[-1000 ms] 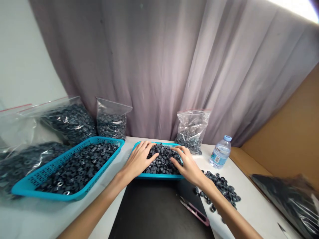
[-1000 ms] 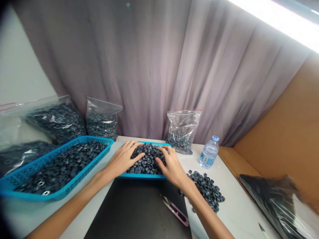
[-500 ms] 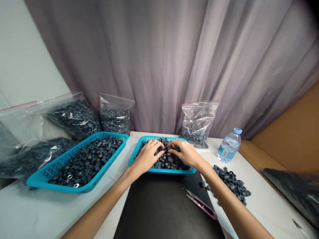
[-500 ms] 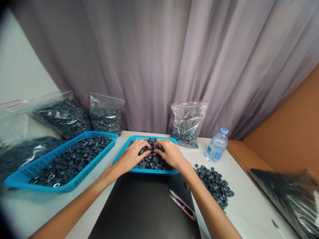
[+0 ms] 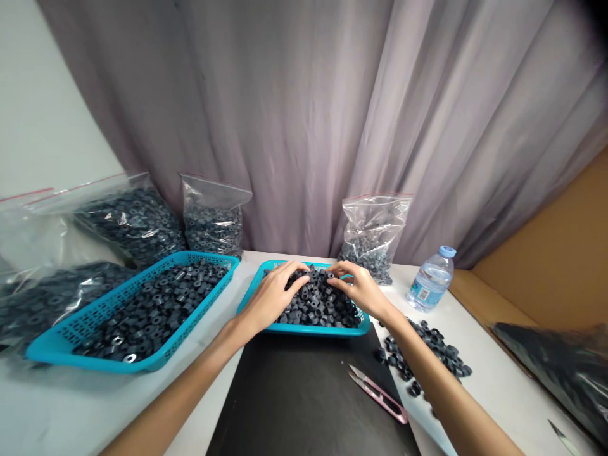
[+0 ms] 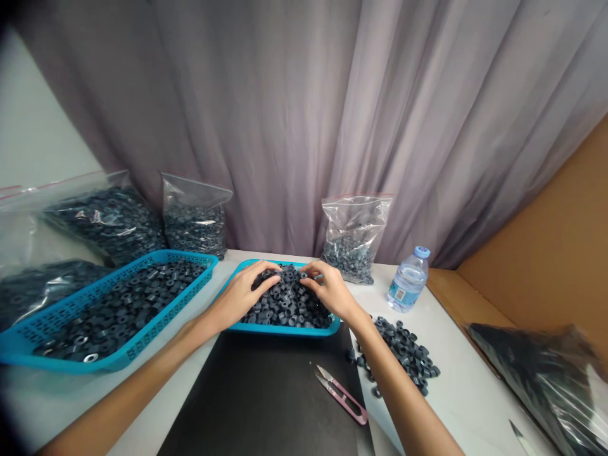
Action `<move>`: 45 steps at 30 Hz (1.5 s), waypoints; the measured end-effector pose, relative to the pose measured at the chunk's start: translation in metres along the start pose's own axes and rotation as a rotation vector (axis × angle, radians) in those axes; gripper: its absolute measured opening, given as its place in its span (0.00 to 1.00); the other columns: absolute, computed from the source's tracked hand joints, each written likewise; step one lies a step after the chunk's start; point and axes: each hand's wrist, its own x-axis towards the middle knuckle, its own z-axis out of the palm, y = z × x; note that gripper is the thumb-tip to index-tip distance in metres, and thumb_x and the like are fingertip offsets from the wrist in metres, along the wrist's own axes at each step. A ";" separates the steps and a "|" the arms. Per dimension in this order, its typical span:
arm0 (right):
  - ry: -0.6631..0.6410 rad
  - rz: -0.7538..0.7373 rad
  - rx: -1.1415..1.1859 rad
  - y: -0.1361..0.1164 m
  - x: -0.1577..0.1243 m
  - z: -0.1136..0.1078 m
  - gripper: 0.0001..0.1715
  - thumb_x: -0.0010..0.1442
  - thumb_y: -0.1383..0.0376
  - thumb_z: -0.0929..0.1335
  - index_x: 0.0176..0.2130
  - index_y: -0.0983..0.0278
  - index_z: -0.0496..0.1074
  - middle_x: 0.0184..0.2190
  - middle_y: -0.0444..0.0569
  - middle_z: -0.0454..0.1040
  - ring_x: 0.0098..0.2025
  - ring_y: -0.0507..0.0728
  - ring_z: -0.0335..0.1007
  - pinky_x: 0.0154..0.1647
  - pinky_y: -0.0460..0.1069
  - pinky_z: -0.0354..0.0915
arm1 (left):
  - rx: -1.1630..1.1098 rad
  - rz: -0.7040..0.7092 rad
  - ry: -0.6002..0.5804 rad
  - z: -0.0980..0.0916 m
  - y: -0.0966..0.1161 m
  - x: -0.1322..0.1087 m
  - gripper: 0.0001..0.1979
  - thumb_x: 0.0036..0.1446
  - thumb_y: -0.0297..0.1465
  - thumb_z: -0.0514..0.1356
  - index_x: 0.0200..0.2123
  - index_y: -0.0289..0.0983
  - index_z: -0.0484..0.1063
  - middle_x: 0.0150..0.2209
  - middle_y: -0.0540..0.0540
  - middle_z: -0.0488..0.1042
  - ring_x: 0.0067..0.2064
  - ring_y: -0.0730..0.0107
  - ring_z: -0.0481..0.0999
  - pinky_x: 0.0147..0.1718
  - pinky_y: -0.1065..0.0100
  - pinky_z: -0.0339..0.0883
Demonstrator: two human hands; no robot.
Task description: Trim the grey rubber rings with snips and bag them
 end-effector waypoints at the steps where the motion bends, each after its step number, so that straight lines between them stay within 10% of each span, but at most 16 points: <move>1: 0.007 0.007 0.003 0.001 0.000 -0.001 0.13 0.63 0.58 0.69 0.44 0.63 0.76 0.41 0.50 0.77 0.44 0.57 0.74 0.46 0.52 0.71 | -0.039 -0.019 0.013 -0.001 0.001 0.001 0.09 0.66 0.38 0.57 0.45 0.42 0.73 0.47 0.47 0.78 0.52 0.57 0.76 0.57 0.56 0.63; 9: -0.068 0.000 -0.089 0.004 -0.007 0.001 0.19 0.61 0.57 0.72 0.51 0.60 0.76 0.45 0.52 0.76 0.51 0.62 0.70 0.57 0.59 0.64 | -0.415 -0.211 0.072 0.009 -0.006 0.006 0.13 0.62 0.40 0.61 0.44 0.39 0.70 0.41 0.47 0.78 0.37 0.62 0.83 0.44 0.59 0.76; 27: 0.140 0.071 0.133 -0.003 -0.005 0.017 0.14 0.64 0.55 0.68 0.42 0.62 0.77 0.42 0.49 0.79 0.45 0.61 0.73 0.50 0.54 0.64 | -1.055 -0.532 0.111 0.009 0.006 0.005 0.07 0.58 0.23 0.60 0.40 0.33 0.75 0.43 0.43 0.81 0.47 0.62 0.83 0.60 0.60 0.69; 38: 0.259 0.272 0.591 0.006 -0.003 0.037 0.24 0.56 0.47 0.72 0.42 0.62 0.75 0.35 0.49 0.78 0.40 0.59 0.74 0.48 0.55 0.68 | -1.210 -0.642 0.089 0.006 0.016 0.010 0.07 0.61 0.25 0.57 0.31 0.34 0.72 0.32 0.46 0.71 0.30 0.74 0.71 0.24 0.72 0.67; 45: 0.248 0.321 0.740 -0.003 -0.004 0.037 0.22 0.51 0.50 0.76 0.40 0.61 0.75 0.33 0.47 0.77 0.38 0.56 0.73 0.44 0.52 0.68 | -1.252 -0.609 0.054 0.008 0.028 0.003 0.04 0.57 0.24 0.62 0.29 0.33 0.72 0.32 0.48 0.67 0.29 0.79 0.64 0.22 0.77 0.58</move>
